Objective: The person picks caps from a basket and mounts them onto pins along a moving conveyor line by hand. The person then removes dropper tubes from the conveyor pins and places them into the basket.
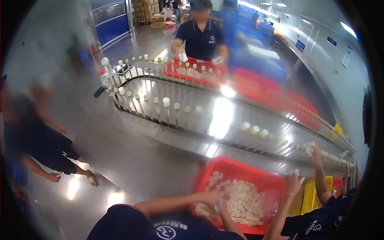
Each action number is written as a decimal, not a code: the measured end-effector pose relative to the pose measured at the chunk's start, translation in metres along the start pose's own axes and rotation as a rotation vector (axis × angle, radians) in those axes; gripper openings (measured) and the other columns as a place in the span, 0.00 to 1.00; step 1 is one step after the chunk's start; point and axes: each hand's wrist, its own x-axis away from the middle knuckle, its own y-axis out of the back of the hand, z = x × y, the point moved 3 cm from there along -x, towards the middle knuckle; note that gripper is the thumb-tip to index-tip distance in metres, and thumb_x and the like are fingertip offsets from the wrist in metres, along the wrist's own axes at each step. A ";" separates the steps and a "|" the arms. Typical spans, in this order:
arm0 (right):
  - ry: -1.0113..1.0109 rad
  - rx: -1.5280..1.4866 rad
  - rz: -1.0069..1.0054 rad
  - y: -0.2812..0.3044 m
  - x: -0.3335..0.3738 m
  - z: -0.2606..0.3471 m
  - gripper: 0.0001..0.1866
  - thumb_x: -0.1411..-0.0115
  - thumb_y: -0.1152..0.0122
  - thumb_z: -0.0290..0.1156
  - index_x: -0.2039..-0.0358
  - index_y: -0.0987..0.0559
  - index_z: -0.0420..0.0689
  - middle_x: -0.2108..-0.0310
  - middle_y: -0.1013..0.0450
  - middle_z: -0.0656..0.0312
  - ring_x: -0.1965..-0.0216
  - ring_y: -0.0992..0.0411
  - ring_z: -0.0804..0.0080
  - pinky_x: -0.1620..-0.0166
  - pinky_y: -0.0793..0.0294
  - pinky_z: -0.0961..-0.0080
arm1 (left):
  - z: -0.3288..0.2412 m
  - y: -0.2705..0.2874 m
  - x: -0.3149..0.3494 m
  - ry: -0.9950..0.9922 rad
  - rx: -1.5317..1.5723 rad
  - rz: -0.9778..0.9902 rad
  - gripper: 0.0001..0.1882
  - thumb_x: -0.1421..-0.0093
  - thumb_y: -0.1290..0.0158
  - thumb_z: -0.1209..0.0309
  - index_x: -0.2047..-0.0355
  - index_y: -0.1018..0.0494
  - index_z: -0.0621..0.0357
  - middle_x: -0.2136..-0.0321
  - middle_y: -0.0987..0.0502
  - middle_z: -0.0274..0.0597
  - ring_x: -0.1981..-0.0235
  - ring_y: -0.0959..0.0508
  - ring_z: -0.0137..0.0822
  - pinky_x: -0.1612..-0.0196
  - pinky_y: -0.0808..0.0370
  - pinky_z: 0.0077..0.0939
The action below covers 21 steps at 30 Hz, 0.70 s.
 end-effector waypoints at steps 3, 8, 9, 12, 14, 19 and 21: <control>-0.078 0.166 0.043 0.010 0.013 0.013 0.16 0.51 0.45 0.33 0.60 0.28 0.45 0.69 0.29 0.57 0.69 0.32 0.65 0.70 0.32 0.72 | -0.062 0.133 -0.017 0.002 0.709 0.086 0.18 0.47 0.50 0.68 0.56 0.33 0.59 0.65 0.25 0.38 0.65 0.26 0.30 0.58 0.31 0.25; -0.014 0.281 0.095 0.052 0.007 0.013 0.16 0.48 0.49 0.30 0.58 0.30 0.42 0.70 0.30 0.57 0.71 0.32 0.65 0.72 0.32 0.71 | -0.204 0.251 0.001 -0.555 1.565 -0.156 0.22 0.48 0.54 0.56 0.67 0.32 0.67 0.66 0.28 0.46 0.67 0.28 0.37 0.62 0.33 0.30; 0.009 0.264 0.082 0.057 0.006 0.015 0.15 0.47 0.52 0.30 0.59 0.30 0.41 0.71 0.30 0.54 0.72 0.32 0.62 0.70 0.31 0.69 | -0.222 0.261 0.008 -0.506 1.441 -0.186 0.22 0.49 0.55 0.55 0.72 0.31 0.67 0.69 0.29 0.49 0.69 0.29 0.40 0.63 0.34 0.32; -0.065 0.185 -0.003 0.050 0.008 -0.020 0.12 0.47 0.57 0.30 0.65 0.29 0.39 0.76 0.31 0.48 0.74 0.31 0.54 0.69 0.33 0.62 | -0.258 0.229 -0.014 -0.908 1.872 -0.088 0.19 0.52 0.51 0.65 0.66 0.37 0.70 0.68 0.32 0.51 0.69 0.30 0.40 0.64 0.32 0.31; -0.026 0.151 -0.006 0.040 0.004 -0.036 0.11 0.47 0.57 0.30 0.67 0.29 0.39 0.77 0.31 0.48 0.74 0.31 0.54 0.69 0.33 0.61 | -0.267 0.212 -0.025 -1.346 2.248 -0.026 0.23 0.54 0.47 0.75 0.61 0.44 0.73 0.68 0.36 0.53 0.69 0.31 0.39 0.65 0.29 0.30; 0.089 0.339 -0.047 -0.081 -0.028 -0.159 0.10 0.50 0.56 0.29 0.74 0.27 0.38 0.78 0.30 0.47 0.74 0.31 0.51 0.70 0.33 0.58 | -0.263 0.187 -0.064 -1.336 1.996 -0.142 0.21 0.55 0.48 0.77 0.63 0.42 0.74 0.71 0.34 0.52 0.71 0.31 0.39 0.71 0.32 0.28; -0.134 1.126 -0.070 -0.146 -0.009 -0.348 0.10 0.51 0.57 0.28 0.76 0.26 0.38 0.78 0.30 0.47 0.74 0.31 0.51 0.70 0.33 0.58 | -0.287 0.212 -0.058 -1.476 2.075 -0.009 0.19 0.55 0.48 0.77 0.64 0.41 0.74 0.72 0.34 0.52 0.72 0.31 0.39 0.72 0.32 0.27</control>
